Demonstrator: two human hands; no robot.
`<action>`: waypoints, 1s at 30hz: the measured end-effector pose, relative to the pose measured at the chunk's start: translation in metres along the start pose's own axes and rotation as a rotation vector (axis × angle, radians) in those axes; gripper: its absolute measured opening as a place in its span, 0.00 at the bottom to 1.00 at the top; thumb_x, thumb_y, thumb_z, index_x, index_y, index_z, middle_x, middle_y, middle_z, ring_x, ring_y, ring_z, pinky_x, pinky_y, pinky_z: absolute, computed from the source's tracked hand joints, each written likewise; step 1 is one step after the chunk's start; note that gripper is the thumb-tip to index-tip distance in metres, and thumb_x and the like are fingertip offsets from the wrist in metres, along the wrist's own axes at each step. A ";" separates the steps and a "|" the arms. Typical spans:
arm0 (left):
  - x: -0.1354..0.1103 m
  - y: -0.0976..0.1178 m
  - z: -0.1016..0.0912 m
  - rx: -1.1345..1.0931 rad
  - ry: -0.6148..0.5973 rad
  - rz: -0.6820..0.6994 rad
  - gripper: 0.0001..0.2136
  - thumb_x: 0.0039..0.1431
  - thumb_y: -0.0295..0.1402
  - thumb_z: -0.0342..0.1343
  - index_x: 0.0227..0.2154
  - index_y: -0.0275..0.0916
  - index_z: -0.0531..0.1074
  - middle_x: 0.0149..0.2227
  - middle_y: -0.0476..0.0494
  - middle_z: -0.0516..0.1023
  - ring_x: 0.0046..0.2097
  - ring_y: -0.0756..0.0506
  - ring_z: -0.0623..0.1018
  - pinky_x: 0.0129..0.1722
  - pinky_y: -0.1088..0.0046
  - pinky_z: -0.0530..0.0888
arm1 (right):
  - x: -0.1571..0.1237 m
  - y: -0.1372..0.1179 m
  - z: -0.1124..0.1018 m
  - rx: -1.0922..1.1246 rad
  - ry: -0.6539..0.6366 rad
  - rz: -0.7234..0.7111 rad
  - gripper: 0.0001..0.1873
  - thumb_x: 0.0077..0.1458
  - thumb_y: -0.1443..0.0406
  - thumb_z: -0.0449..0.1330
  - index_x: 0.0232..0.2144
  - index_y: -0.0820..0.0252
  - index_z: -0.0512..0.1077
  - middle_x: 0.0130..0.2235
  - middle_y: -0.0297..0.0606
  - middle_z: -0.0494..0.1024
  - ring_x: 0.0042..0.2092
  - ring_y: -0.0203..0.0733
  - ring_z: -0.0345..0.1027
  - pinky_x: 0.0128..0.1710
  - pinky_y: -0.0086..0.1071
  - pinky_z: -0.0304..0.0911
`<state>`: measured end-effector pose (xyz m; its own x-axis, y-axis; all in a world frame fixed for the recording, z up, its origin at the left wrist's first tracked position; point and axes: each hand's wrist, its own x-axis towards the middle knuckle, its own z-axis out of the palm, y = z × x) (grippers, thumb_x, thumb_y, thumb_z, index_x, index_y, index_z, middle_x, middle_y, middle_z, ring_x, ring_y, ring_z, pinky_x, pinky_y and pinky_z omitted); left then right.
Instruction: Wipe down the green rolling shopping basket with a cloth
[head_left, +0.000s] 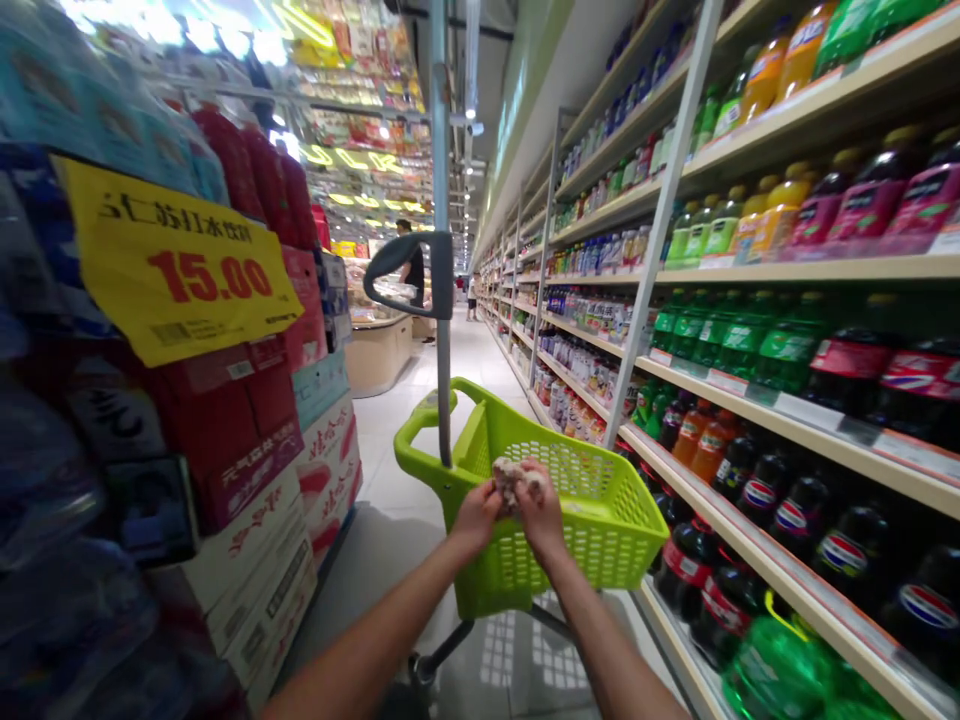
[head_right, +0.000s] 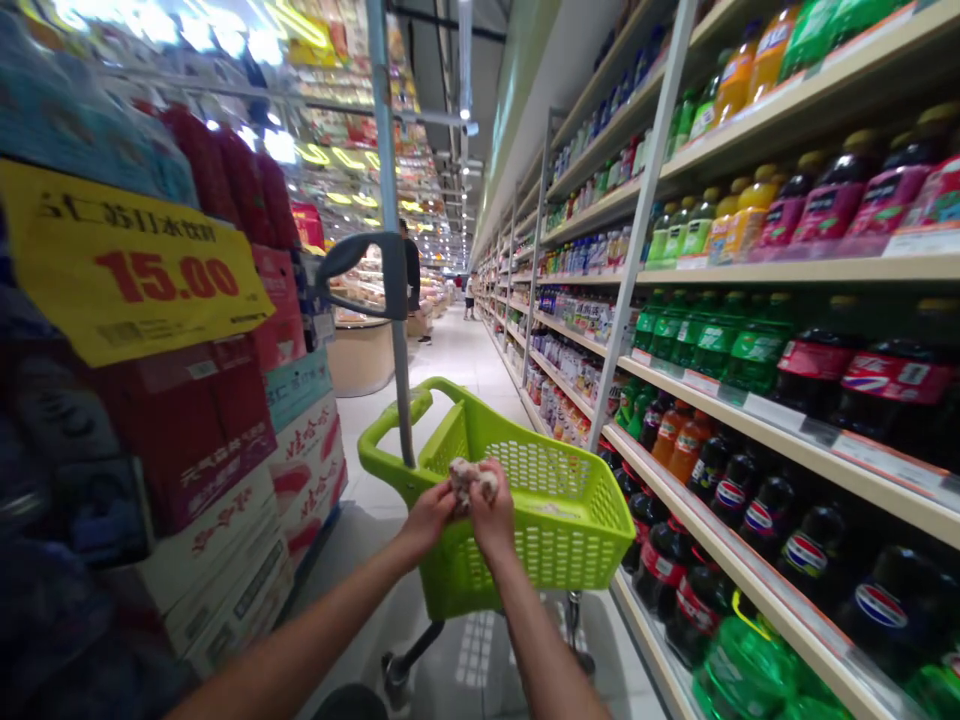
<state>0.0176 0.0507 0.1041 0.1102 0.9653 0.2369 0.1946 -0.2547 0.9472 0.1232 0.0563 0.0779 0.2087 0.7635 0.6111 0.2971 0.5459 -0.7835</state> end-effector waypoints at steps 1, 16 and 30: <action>0.002 0.004 -0.006 -0.014 0.024 -0.022 0.14 0.50 0.28 0.45 0.38 0.37 0.72 0.36 0.45 0.78 0.39 0.44 0.76 0.43 0.66 0.71 | -0.002 -0.010 0.008 0.012 -0.017 -0.058 0.16 0.49 0.64 0.51 0.42 0.59 0.66 0.48 0.43 0.68 0.52 0.45 0.61 0.50 0.40 0.59; 0.014 -0.026 -0.135 0.954 0.185 0.307 0.25 0.43 0.15 0.42 0.44 0.38 0.68 0.55 0.40 0.65 0.61 0.40 0.53 0.58 0.53 0.52 | 0.100 -0.072 0.080 -0.626 -0.427 -1.254 0.16 0.55 0.73 0.49 0.45 0.63 0.68 0.54 0.45 0.65 0.61 0.45 0.45 0.57 0.46 0.51; 0.017 -0.034 -0.135 0.931 0.208 0.374 0.23 0.45 0.17 0.42 0.44 0.37 0.67 0.53 0.41 0.65 0.61 0.40 0.53 0.58 0.52 0.52 | 0.044 -0.025 0.103 -0.381 -0.197 -0.795 0.22 0.54 0.72 0.48 0.51 0.56 0.64 0.58 0.39 0.58 0.62 0.42 0.41 0.57 0.41 0.53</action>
<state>-0.1188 0.0836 0.1052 0.1650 0.7830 0.5998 0.8719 -0.4000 0.2823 0.0288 0.1119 0.1123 -0.3429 0.2741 0.8985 0.5818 0.8129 -0.0260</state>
